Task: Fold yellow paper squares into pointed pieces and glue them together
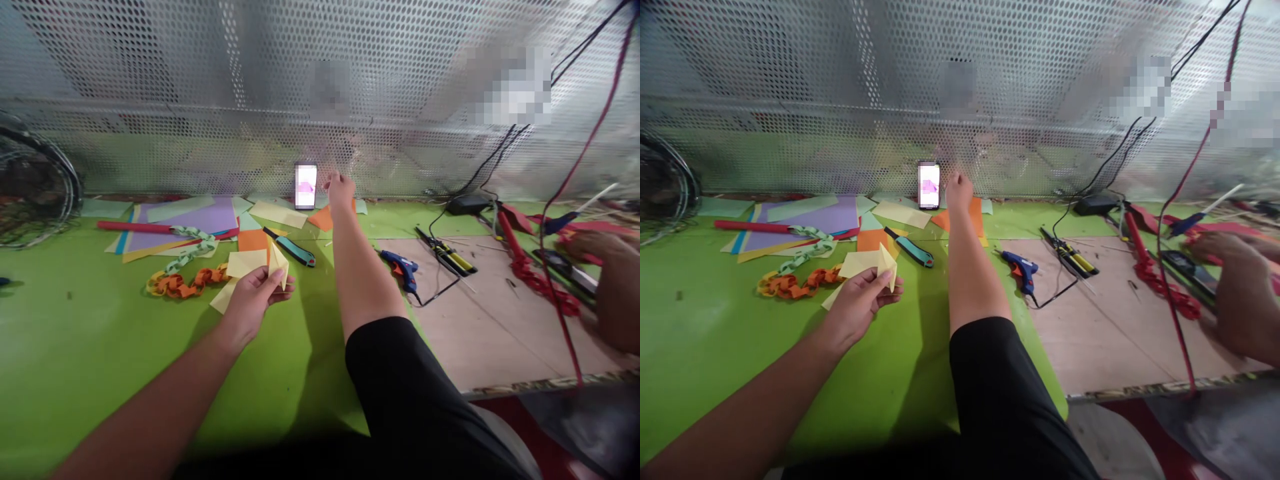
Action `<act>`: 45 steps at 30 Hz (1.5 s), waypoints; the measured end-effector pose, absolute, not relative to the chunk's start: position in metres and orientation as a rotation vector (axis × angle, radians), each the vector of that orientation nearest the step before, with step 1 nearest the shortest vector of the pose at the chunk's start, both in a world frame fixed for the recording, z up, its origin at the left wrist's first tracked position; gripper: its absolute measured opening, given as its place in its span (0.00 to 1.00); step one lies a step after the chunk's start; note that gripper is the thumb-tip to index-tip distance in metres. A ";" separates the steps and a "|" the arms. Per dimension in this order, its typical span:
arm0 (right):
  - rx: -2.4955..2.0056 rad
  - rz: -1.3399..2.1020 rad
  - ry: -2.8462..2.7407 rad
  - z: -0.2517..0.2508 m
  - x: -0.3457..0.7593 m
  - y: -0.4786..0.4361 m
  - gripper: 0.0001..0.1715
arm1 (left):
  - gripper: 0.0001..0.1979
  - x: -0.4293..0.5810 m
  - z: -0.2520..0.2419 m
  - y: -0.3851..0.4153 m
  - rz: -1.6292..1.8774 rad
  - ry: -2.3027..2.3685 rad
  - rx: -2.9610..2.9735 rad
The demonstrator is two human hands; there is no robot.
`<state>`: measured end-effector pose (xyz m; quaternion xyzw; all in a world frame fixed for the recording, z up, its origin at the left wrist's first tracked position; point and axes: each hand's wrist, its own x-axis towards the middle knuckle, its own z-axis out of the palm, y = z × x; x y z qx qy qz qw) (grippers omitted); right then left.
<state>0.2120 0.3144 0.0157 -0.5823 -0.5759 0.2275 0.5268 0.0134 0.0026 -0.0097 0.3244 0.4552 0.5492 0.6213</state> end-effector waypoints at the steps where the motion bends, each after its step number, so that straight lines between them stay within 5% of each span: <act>1: -1.383 0.623 -1.288 0.026 0.211 0.308 0.29 | 0.20 0.013 -0.010 0.004 1.273 1.049 0.746; 11: -1.363 0.738 -1.560 0.057 0.218 0.143 0.29 | 0.23 0.014 -0.015 0.009 1.294 1.007 0.775; 14: -1.144 1.007 -1.501 0.056 0.223 0.110 0.29 | 0.22 0.015 -0.019 0.010 1.289 0.996 0.803; 23: -1.223 1.004 -1.412 0.069 0.231 0.122 0.29 | 0.23 0.011 -0.019 0.011 1.301 1.013 0.831; 34: -1.285 0.835 -1.986 0.042 0.207 0.044 0.27 | 0.21 0.015 -0.009 0.006 1.357 1.057 0.799; 38: -1.077 0.968 -1.935 0.018 0.203 0.025 0.21 | 0.20 0.014 -0.007 0.003 1.290 1.027 0.830; 45: -1.001 1.251 -1.734 -0.005 0.200 0.025 0.27 | 0.19 0.015 -0.005 0.000 1.245 1.057 0.863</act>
